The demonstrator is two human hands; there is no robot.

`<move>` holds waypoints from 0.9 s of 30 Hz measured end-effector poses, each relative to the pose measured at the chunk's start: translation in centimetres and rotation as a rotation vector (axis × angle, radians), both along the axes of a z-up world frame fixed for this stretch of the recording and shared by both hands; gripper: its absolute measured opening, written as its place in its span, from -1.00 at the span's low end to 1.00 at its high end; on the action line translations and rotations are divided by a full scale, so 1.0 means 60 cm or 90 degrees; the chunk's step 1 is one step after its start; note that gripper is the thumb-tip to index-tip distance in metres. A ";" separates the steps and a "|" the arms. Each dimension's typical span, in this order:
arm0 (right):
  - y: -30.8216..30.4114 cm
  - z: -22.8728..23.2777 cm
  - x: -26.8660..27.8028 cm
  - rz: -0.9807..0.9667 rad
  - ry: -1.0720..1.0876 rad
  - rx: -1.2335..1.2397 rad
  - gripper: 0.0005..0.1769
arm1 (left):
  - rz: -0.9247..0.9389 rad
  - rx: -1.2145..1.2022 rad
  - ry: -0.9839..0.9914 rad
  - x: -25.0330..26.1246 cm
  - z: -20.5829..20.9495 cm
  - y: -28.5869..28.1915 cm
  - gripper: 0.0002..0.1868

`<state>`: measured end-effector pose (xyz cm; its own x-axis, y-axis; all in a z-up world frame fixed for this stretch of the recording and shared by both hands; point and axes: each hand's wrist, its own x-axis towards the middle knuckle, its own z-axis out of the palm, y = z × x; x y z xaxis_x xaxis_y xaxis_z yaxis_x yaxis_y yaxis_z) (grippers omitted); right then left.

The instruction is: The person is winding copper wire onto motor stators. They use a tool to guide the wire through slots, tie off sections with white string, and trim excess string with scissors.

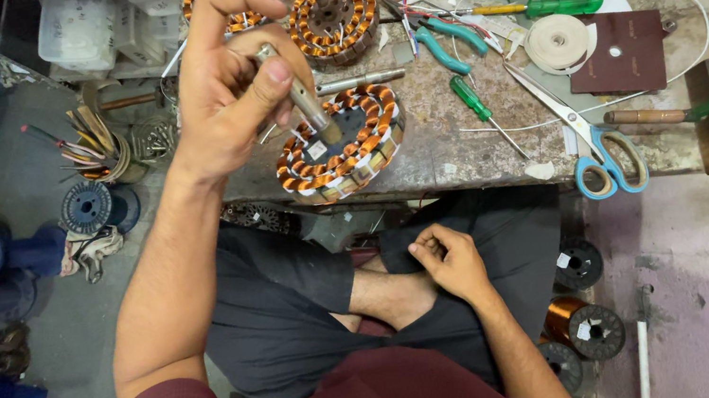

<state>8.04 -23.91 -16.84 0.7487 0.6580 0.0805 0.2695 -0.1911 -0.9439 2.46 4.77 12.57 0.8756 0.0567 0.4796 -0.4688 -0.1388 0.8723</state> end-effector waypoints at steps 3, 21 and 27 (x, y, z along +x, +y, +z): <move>0.000 -0.002 -0.001 0.002 0.004 0.000 -0.83 | -0.008 -0.025 -0.006 0.003 -0.004 0.005 -0.57; -0.020 0.075 -0.007 0.076 -0.008 -0.041 -0.86 | 0.296 0.509 -0.075 -0.010 0.013 -0.069 -0.67; -0.052 0.231 0.036 0.067 -0.224 0.012 -0.89 | 0.352 0.478 -0.018 0.014 -0.028 -0.075 -0.60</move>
